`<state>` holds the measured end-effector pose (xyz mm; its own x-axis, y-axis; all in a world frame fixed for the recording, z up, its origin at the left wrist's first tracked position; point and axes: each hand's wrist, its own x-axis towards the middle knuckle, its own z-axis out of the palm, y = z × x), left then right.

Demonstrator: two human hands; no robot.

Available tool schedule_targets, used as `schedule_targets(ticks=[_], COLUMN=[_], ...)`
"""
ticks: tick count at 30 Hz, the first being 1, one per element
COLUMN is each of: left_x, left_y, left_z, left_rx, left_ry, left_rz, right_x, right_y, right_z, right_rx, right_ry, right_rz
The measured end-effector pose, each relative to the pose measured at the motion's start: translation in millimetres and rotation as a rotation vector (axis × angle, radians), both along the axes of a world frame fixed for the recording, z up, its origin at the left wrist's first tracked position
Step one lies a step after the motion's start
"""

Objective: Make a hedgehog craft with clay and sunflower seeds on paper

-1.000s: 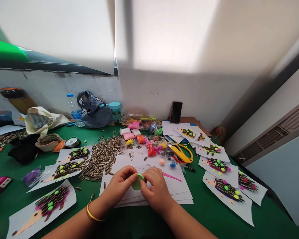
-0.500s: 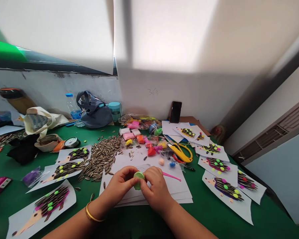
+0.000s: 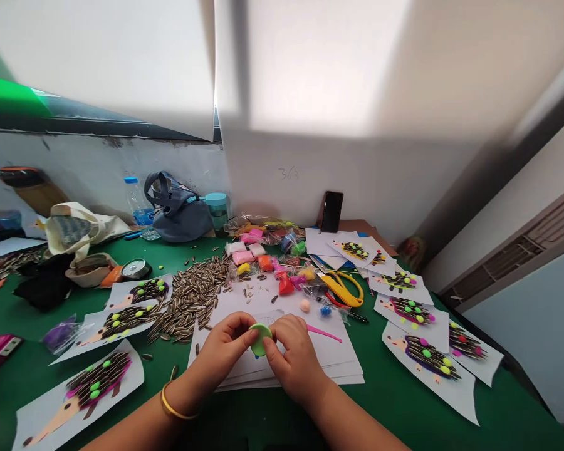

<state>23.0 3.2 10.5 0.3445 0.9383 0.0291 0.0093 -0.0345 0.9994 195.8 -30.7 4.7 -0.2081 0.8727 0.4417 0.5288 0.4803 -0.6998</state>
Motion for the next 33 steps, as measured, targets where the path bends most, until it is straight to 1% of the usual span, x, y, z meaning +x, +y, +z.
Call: schedule_targets(ticks=[5,8,12,17,24,29,33], left_x=[-0.1,0.3,0.0,-1.3,-1.7,-1.8,-0.3], left_y=[0.5,-0.2,-0.8,1.7,3.4,4.3,2.5], left_z=[-1.1,0.6,2.8,3.2,1.1,-0.8,3.1], left_rx=[-0.004,0.023,0.018,0.016,0.033,0.008,0.011], left_ry=[-0.028,-0.008,0.040,0.055,0.093,0.026,0.032], left_rz=[-0.013,-0.008,-0.014,0.019,0.039,0.076,0.023], right_x=[-0.9,-2.0,-2.9,-1.0,-0.2,-0.3,-1.7], right_y=[0.3,0.1,-0.8,-0.8,0.0,0.3,-0.2], right_z=[1.6,0.8,-0.4,-0.5,-0.6,0.3,-0.2], right_rx=[-0.001,0.014,0.019,0.002,0.008,0.000,0.010], right_ry=[-0.018,-0.026,-0.066,-0.042,-0.049,-0.036,-0.049], right_rz=[0.002,-0.026,-0.035,-0.010,-0.018,-0.015,-0.035])
